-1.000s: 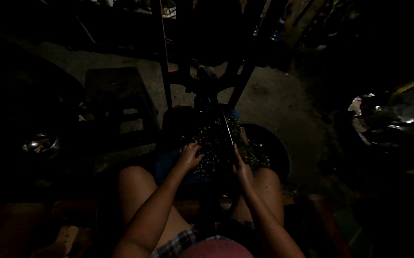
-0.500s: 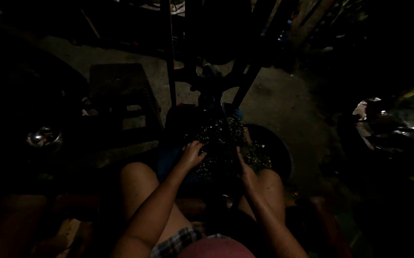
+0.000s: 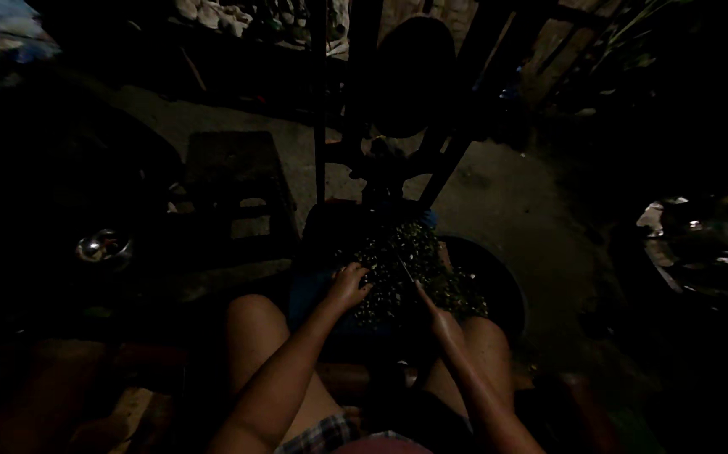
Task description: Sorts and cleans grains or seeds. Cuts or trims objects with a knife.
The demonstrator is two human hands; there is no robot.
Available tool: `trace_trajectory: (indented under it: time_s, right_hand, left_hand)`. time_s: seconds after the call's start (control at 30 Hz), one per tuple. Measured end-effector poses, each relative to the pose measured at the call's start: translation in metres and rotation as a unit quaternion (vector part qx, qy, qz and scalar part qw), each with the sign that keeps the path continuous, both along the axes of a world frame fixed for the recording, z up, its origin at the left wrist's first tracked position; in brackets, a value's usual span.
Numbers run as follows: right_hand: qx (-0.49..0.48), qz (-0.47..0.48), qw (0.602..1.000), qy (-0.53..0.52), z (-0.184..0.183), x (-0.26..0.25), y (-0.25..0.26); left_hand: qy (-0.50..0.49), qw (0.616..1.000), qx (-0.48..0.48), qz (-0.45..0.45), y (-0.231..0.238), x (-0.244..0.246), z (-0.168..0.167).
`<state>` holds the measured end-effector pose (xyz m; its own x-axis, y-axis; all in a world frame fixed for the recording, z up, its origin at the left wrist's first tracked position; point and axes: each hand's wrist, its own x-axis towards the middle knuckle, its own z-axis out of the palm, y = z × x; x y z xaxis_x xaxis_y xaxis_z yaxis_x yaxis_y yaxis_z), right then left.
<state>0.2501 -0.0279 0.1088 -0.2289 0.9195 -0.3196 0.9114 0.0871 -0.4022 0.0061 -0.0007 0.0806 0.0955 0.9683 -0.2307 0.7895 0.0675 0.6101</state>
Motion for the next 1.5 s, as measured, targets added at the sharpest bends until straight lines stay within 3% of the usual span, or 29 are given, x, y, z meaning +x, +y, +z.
trace_trajectory:
  time_s: [0.1,0.2,0.3,0.37,0.53,0.7,0.9,1.07,1.27,1.4,1.5]
  right_hand:
    - [0.055,-0.011,0.998,0.032,0.018,0.000,-0.002]
    - [0.129,-0.025,0.988,0.076,0.009,0.002,-0.004]
    - [0.011,-0.027,1.000,0.004,-0.012,0.008,0.002]
    - [-0.015,-0.025,1.000,0.005,-0.004,0.011,0.009]
    - [0.111,-0.046,0.990,0.071,0.015,0.012,0.002]
    - [-0.016,-0.047,0.999,-0.002,-0.005,0.020,0.011]
    - [0.102,-0.072,0.990,0.068,0.024,0.016,0.006]
    - [-0.004,-0.063,0.998,0.019,-0.008,0.026,0.014]
    - [0.122,-0.058,0.988,0.077,0.014,0.019,0.000]
    - [-0.011,-0.049,0.998,0.027,-0.010,0.019,-0.003]
    - [0.008,-0.046,0.999,0.024,0.001,0.016,0.001]
  left_hand:
    - [-0.009,1.000,0.008,0.000,-0.002,0.001,0.000]
    - [-0.008,1.000,0.007,-0.001,-0.001,0.001,-0.002]
    - [-0.001,1.000,0.006,-0.003,-0.001,0.001,-0.005]
    - [-0.003,1.000,0.007,-0.001,0.000,0.000,-0.003]
    - [-0.007,1.000,0.012,0.006,-0.002,0.001,-0.001]
    - [0.005,1.000,0.000,-0.003,0.000,0.002,-0.004]
    - [-0.004,1.000,0.004,0.000,0.000,0.001,-0.002]
    - [0.003,1.000,-0.001,-0.007,0.000,0.001,-0.005]
    - [-0.009,1.000,0.016,0.003,-0.001,0.001,-0.005]
    - [-0.011,1.000,0.014,0.000,0.000,0.001,-0.005]
    - [-0.015,1.000,0.014,0.005,-0.002,0.000,-0.006]
